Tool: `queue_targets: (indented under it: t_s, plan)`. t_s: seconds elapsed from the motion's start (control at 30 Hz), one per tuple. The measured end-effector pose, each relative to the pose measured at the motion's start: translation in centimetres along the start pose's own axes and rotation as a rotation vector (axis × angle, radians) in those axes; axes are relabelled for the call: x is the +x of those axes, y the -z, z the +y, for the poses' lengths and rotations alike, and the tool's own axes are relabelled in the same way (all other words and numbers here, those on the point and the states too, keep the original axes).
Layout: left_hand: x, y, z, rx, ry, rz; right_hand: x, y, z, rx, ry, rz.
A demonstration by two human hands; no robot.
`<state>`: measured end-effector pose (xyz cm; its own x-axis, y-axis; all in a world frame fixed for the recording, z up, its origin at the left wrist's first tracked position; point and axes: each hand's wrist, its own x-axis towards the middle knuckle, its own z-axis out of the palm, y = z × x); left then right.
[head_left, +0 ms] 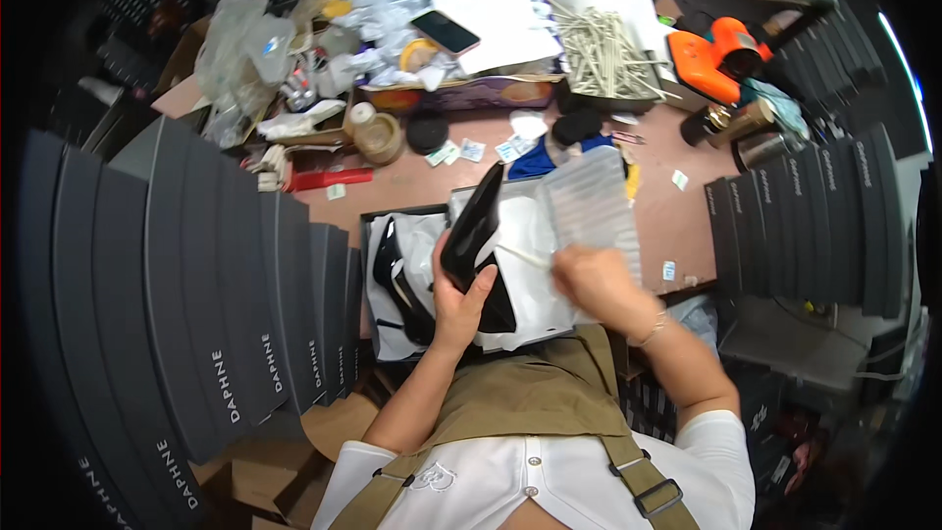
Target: Inspecting and packing a pair of black high-heeled shoes into a box with protective materials.
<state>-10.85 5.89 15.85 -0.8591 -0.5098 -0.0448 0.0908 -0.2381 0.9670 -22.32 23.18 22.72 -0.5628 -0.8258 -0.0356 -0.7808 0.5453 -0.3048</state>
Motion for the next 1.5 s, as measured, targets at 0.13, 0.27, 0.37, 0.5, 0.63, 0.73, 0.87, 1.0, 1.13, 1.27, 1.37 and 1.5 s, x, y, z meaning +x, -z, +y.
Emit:
queue_targets:
  t_s: [0.13,0.27,0.37,0.5,0.63,0.73,0.87,1.0,1.13,1.27,1.37,1.5]
  plan:
    - [-1.4,1.1,-1.4,-0.733,0.568,-0.075,9.4,6.5,10.8,-0.536,0.016,0.437]
    - [-1.0,-0.5,0.0,-0.868,0.679,-0.121,13.0,8.2,15.0,-0.285,-0.258,0.512]
    - [-1.0,0.1,0.1,-0.926,0.711,-0.098,11.0,3.0,6.6,0.340,0.050,0.294]
    - [-2.2,0.0,1.0,-0.885,0.682,-0.107,6.6,-3.7,-3.0,-0.047,0.248,0.113]
    - [-4.4,-0.2,0.7,-0.807,0.728,0.004,5.3,-7.7,-3.4,-0.113,0.291,0.123]
    - [-4.8,1.1,-1.1,-0.811,0.681,0.090,4.2,-7.3,-4.1,0.074,0.236,0.115]
    - [-3.8,4.8,-1.5,-0.867,0.642,0.286,1.4,-6.4,-4.0,0.214,0.081,0.090]
    - [-4.2,5.3,0.1,-0.806,0.645,0.108,3.3,-17.9,2.5,-0.073,-0.108,0.102]
    - [-5.1,5.7,0.2,-0.777,0.602,0.125,3.9,-18.0,1.2,0.042,-0.079,-0.007]
    - [-5.4,5.3,0.7,-0.749,0.637,0.026,4.6,-7.5,-5.7,0.173,0.359,0.142]
    - [-6.4,3.4,0.9,-0.733,0.732,0.042,5.7,-9.7,-5.4,-0.026,0.586,0.220]
    - [-6.4,4.2,0.7,-0.692,0.768,0.032,4.8,-11.3,-5.9,0.001,0.545,0.292]
